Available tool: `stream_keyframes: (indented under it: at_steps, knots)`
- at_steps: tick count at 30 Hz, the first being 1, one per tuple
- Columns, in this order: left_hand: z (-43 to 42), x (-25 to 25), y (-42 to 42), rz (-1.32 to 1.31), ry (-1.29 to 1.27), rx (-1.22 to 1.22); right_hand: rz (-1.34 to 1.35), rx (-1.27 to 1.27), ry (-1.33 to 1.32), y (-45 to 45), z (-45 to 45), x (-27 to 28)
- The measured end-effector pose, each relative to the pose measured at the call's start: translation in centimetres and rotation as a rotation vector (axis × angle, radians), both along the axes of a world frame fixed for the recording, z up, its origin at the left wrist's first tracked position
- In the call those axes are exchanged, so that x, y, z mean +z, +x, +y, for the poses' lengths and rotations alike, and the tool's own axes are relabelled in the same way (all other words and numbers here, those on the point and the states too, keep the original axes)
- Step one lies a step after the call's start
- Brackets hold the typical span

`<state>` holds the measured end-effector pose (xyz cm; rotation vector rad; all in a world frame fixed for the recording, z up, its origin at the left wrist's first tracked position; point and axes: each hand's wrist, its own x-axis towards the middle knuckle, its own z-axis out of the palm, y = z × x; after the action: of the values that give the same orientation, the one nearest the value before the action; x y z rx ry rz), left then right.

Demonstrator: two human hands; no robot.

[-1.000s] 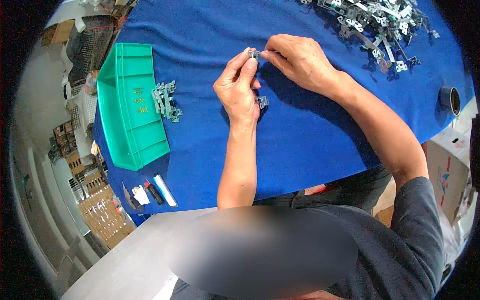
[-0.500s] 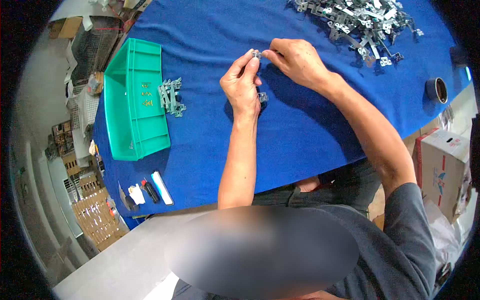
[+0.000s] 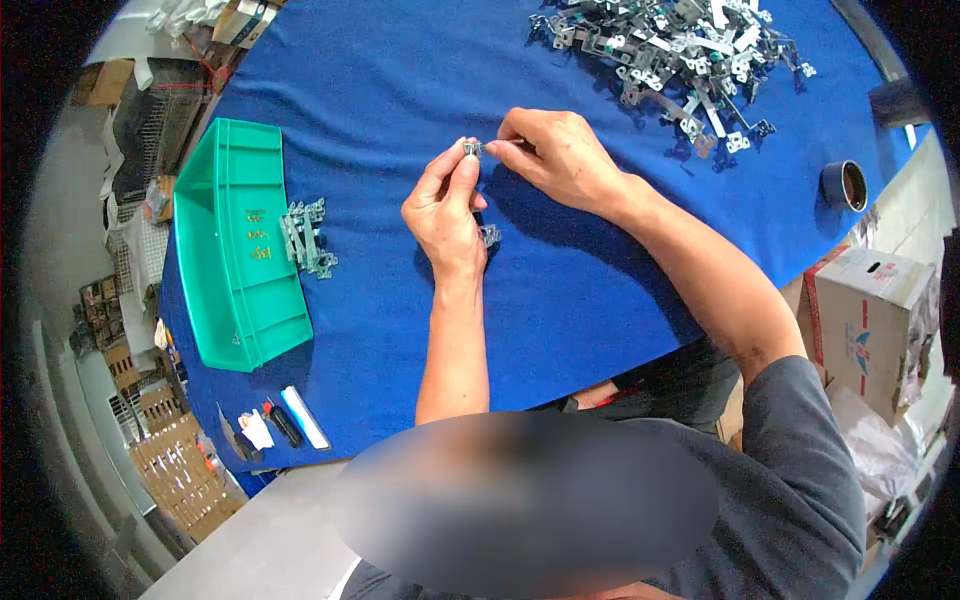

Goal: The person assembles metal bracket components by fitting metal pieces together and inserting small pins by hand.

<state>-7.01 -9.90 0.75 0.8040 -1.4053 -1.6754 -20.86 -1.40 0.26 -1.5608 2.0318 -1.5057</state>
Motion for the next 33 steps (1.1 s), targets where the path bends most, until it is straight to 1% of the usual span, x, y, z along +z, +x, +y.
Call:
stream_keyframes:
  at_steps: [2,7,13,14,16,17,19,20,22,31,33]
  knots:
    - [0.04,0.05,0.06,-0.004,-0.002,0.007,-0.037,-0.004,0.021,-0.02,0.08,0.36]
    - [0.08,0.21,0.04,-0.011,-0.021,0.021,0.017,0.0,0.083,-0.11,0.05,0.25]
    - [0.07,0.23,-0.02,-0.012,-0.007,0.029,-0.023,-0.013,-0.015,-0.04,0.13,0.02]
    - [0.13,0.24,0.11,-0.021,-0.001,0.033,-0.027,-0.006,0.026,-0.07,0.13,-0.1]
    - [0.25,0.44,0.11,-0.063,-0.003,0.04,0.029,0.011,0.014,-0.08,0.16,-0.14]
    - [0.14,0.14,0.06,-0.037,-0.018,0.037,0.023,0.014,0.007,-0.12,0.16,-0.27]
    - [0.06,0.08,0.17,-0.039,-0.019,0.035,0.131,0.001,0.064,-0.11,0.17,-0.4]
    - [0.0,0.04,0.11,-0.031,-0.014,0.029,0.129,0.002,0.061,-0.18,0.17,-0.38]
    - [0.03,0.12,0.1,-0.027,-0.008,0.035,0.008,0.008,0.018,-0.15,0.26,-0.14]
    - [-0.21,0.18,0.11,-0.005,0.03,0.02,-0.05,0.033,-0.116,0.09,0.29,0.23]
    - [-0.14,0.35,0.14,-0.026,0.064,0.019,-0.051,0.038,-0.109,0.13,0.39,0.36]
